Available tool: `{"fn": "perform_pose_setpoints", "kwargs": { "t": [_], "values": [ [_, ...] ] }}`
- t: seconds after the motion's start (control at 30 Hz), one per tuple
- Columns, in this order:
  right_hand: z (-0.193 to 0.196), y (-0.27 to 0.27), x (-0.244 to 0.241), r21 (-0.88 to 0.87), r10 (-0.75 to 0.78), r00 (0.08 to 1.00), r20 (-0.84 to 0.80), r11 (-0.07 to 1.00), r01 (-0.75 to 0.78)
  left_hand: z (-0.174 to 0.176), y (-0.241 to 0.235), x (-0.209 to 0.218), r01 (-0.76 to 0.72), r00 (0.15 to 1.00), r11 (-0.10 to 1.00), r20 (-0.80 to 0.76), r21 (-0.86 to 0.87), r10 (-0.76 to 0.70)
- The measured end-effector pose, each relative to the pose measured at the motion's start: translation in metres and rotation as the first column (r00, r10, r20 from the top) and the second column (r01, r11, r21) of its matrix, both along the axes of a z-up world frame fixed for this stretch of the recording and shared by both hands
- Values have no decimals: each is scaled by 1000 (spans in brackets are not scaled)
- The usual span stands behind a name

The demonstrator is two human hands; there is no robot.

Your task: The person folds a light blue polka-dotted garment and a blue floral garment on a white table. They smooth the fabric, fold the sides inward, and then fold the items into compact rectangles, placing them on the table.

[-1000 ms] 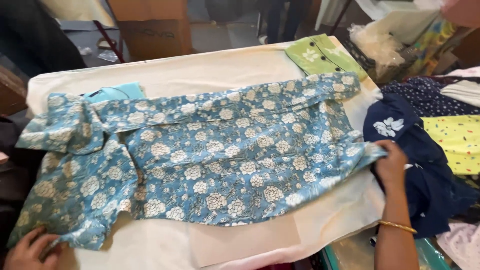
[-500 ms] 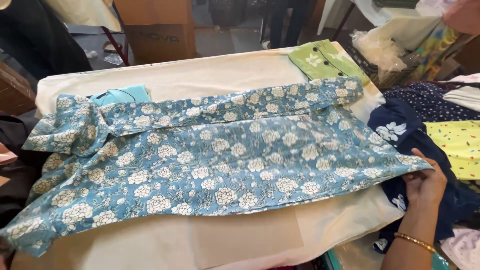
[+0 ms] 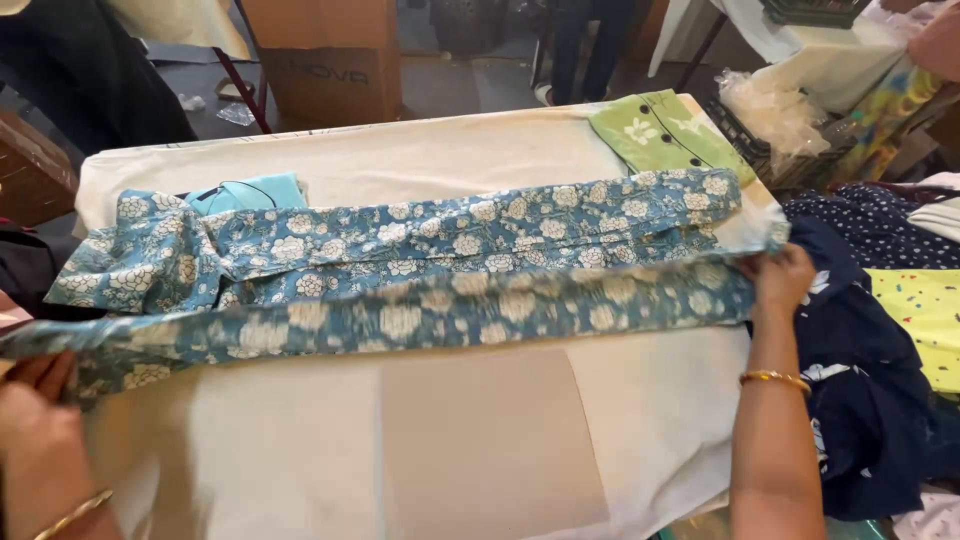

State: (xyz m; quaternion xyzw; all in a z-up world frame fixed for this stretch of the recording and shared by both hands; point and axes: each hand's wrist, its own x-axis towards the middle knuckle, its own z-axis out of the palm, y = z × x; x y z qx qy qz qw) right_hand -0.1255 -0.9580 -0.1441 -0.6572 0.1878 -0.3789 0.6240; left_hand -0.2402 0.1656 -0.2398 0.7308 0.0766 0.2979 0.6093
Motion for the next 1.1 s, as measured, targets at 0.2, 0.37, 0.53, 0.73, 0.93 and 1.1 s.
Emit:
{"fn": "perform_pose_setpoints", "kwargs": {
  "t": [0.2, 0.37, 0.53, 0.73, 0.93, 1.1],
  "values": [
    [60, 68, -68, -525, 151, 938, -311, 795, -302, 129, -199, -13, -157, 983, 918, 33, -363, 181],
    [81, 72, -154, -913, -814, 547, -195, -53, -405, 135, -255, -49, -40, 987, 612, -64, 790, 147],
    [-25, -130, -155, -992, -660, 740, -125, 81, -95, 128, -269, -27, 87, 983, 367, -140, 926, 121],
    [78, -2, -141, -991, -766, 632, -112, 39, -129, 118, -252, -12, 157, 929, 296, -243, 942, 279],
    [19, 30, -89, -930, -175, 915, -364, 124, -346, 107, -242, -10, 78, 921, 385, -214, 920, 325],
    [28, 46, -66, -954, -199, 934, -295, 111, -277, 112, -238, -13, -16, 938, 426, -134, 904, 319]
  ]
}}
